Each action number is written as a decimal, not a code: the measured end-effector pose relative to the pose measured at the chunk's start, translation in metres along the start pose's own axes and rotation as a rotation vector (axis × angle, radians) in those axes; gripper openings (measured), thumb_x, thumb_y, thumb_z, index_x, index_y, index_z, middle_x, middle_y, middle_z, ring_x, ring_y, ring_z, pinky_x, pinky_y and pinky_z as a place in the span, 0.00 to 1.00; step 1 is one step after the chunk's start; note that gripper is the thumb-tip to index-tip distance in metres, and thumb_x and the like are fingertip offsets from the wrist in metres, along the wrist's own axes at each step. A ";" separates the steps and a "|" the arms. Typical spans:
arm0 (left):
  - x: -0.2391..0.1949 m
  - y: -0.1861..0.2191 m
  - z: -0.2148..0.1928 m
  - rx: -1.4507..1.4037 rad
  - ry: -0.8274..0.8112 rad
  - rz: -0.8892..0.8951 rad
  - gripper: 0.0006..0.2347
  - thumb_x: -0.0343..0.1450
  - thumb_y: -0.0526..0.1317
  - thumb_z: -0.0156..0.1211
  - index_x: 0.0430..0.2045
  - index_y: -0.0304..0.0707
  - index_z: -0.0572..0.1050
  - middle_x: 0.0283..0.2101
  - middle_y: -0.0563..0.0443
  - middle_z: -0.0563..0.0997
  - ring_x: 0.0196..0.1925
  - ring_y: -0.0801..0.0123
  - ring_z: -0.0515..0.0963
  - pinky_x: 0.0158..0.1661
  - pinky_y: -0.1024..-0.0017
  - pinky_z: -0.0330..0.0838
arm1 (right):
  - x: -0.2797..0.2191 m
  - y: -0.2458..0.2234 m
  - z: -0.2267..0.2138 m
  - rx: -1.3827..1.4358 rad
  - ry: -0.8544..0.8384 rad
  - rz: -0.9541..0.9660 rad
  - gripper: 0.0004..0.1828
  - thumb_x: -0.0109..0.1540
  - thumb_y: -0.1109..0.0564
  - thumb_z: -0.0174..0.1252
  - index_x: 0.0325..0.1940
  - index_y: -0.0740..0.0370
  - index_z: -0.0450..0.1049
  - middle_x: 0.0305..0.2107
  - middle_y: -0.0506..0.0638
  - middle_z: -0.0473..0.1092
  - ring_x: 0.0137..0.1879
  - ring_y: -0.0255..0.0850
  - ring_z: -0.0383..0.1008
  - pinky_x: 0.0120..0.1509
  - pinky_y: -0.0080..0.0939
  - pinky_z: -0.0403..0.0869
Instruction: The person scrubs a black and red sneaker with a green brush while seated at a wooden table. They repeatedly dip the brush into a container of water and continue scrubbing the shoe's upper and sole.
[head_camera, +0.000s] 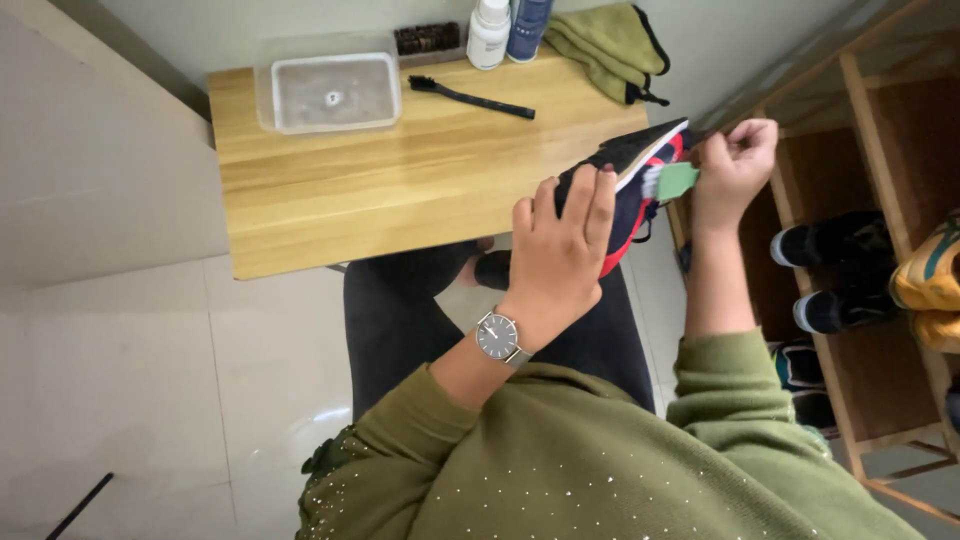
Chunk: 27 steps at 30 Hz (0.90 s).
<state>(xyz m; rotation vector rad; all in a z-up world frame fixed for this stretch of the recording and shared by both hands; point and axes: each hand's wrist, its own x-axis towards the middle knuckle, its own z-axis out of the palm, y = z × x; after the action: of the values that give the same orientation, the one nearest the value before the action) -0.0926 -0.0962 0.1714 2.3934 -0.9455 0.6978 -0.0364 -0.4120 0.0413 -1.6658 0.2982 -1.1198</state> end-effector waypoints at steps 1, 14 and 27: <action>0.000 -0.001 0.000 -0.001 0.006 0.002 0.39 0.53 0.25 0.54 0.66 0.28 0.57 0.62 0.36 0.67 0.54 0.35 0.71 0.44 0.56 0.61 | -0.014 -0.028 0.004 0.000 0.001 -0.006 0.12 0.58 0.74 0.56 0.36 0.61 0.64 0.18 0.48 0.61 0.22 0.34 0.70 0.26 0.29 0.64; -0.003 -0.004 0.001 -0.016 -0.032 -0.029 0.39 0.53 0.26 0.57 0.66 0.29 0.57 0.62 0.37 0.67 0.53 0.38 0.72 0.45 0.56 0.61 | -0.017 -0.005 0.011 -0.061 -0.003 0.014 0.13 0.58 0.73 0.56 0.35 0.58 0.64 0.22 0.44 0.57 0.23 0.31 0.63 0.28 0.27 0.59; 0.000 -0.009 -0.002 -0.050 -0.097 -0.065 0.41 0.53 0.28 0.64 0.66 0.31 0.58 0.61 0.36 0.68 0.53 0.39 0.72 0.47 0.56 0.61 | -0.035 -0.066 0.021 -0.032 -0.053 0.051 0.13 0.60 0.72 0.58 0.38 0.59 0.64 0.26 0.47 0.59 0.23 0.33 0.70 0.26 0.28 0.62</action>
<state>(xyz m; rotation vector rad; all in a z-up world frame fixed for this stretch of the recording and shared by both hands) -0.0864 -0.0886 0.1708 2.4202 -0.9084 0.5324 -0.0590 -0.3486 0.0793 -1.7042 0.3251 -1.0362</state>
